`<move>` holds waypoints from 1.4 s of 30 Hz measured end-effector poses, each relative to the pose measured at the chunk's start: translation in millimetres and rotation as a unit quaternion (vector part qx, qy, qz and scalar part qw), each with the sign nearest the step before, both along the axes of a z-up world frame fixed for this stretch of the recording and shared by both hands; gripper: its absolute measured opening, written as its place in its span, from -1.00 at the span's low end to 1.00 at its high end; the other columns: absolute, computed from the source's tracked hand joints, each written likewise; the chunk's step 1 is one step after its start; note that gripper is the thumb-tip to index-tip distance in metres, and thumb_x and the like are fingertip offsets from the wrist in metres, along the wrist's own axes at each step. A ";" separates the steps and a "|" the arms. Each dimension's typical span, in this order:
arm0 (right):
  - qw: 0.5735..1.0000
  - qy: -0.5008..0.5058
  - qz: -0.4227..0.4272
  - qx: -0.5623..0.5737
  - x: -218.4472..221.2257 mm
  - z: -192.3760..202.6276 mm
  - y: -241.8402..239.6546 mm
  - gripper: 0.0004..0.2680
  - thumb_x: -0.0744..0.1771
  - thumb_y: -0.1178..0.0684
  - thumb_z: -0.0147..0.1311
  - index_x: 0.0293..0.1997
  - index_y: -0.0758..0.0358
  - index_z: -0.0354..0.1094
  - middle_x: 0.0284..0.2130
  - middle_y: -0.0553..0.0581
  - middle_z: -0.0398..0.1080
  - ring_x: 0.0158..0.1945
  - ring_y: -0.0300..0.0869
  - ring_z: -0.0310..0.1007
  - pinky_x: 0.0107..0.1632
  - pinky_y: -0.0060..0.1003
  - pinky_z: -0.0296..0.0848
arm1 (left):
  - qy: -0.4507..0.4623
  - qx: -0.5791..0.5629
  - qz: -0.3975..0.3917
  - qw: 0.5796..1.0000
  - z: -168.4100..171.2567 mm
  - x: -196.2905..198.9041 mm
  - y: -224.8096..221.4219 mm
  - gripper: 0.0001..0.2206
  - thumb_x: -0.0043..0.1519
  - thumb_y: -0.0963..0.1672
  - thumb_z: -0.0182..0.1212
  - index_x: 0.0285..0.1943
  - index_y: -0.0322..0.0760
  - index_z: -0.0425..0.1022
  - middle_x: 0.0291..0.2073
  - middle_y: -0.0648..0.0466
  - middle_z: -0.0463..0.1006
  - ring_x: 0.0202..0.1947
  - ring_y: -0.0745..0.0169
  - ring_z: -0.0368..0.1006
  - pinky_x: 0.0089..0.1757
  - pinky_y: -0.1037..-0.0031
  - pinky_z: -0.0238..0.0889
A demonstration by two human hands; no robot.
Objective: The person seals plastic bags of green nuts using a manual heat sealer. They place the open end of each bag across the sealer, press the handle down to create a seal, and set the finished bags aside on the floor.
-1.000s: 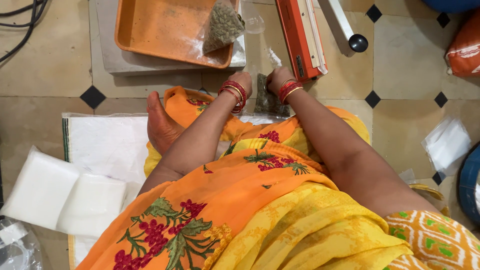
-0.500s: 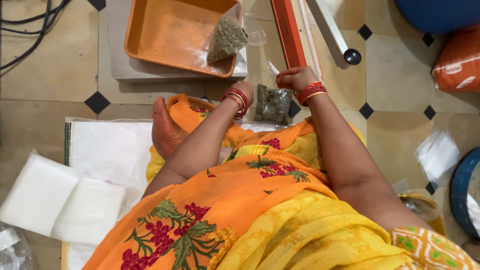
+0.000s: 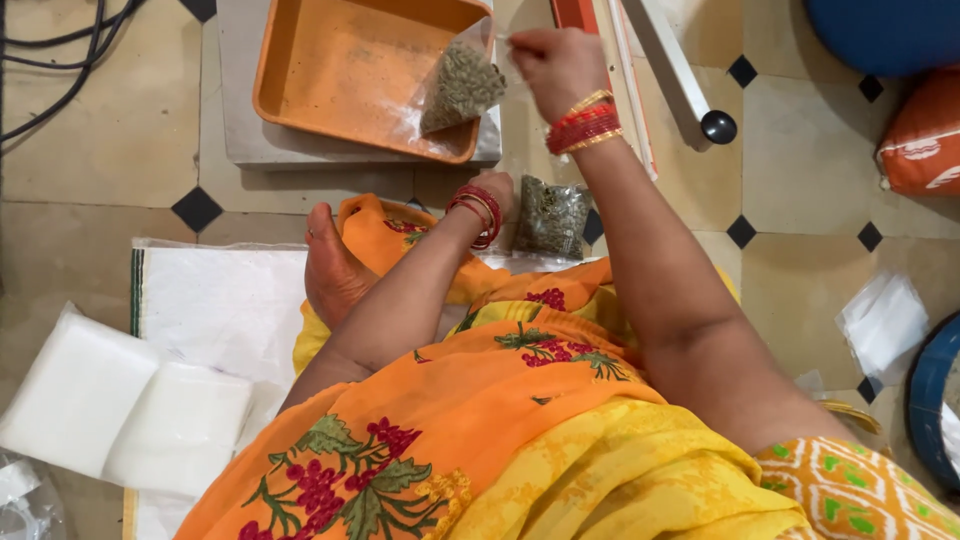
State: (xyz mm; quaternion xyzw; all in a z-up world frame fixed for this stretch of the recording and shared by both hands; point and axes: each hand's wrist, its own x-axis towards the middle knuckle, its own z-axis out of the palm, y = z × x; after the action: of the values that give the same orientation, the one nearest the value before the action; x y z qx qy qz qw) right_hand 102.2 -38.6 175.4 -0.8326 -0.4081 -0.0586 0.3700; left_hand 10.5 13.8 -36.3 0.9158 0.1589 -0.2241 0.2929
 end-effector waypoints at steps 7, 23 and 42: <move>0.932 0.285 -0.219 0.057 27.1 -77.1 -70.4 -0.87 0.29 0.21 0.10 -0.20 0.29 0.61 -0.42 0.08 0.61 -0.38 -0.29 0.62 -0.26 -0.39 0.64 | 0.015 -0.018 -0.029 0.999 42.2 -14.5 -16.6 -0.74 0.22 -0.19 0.11 0.03 -0.36 0.61 0.00 -0.32 0.58 0.05 -0.27 0.53 0.01 0.09 0.42; 0.940 0.012 -0.011 -0.342 29.8 -235.5 -10.6 -0.83 0.13 0.02 0.33 -0.32 0.17 0.55 -0.36 0.35 0.54 -0.22 0.21 0.56 -0.07 -0.02 0.55 | -0.009 -0.024 -0.053 0.998 26.4 -12.6 -20.6 -0.77 0.17 -0.22 0.20 -0.03 -0.39 0.63 -0.04 -0.33 0.58 0.04 -0.29 0.53 0.01 0.09 0.43; 0.949 0.116 0.001 0.295 -21.2 -15.2 -33.5 -0.87 0.38 0.18 0.09 0.00 0.33 0.43 -0.16 0.13 0.49 -0.17 -0.22 0.58 -0.09 -0.33 0.57 | -0.003 -0.076 -0.162 0.984 25.1 -19.1 -29.3 -0.61 0.18 0.07 0.26 -0.09 -0.30 0.66 -0.20 -0.14 0.69 -0.22 -0.03 0.65 -0.18 0.25 0.50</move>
State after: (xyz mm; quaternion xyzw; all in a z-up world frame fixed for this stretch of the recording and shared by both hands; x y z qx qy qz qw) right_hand 81.0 -72.0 160.2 -0.6872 -0.3278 -0.0792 0.6434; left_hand -8.7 -15.5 -11.2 0.9050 -0.0100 -0.2775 0.3223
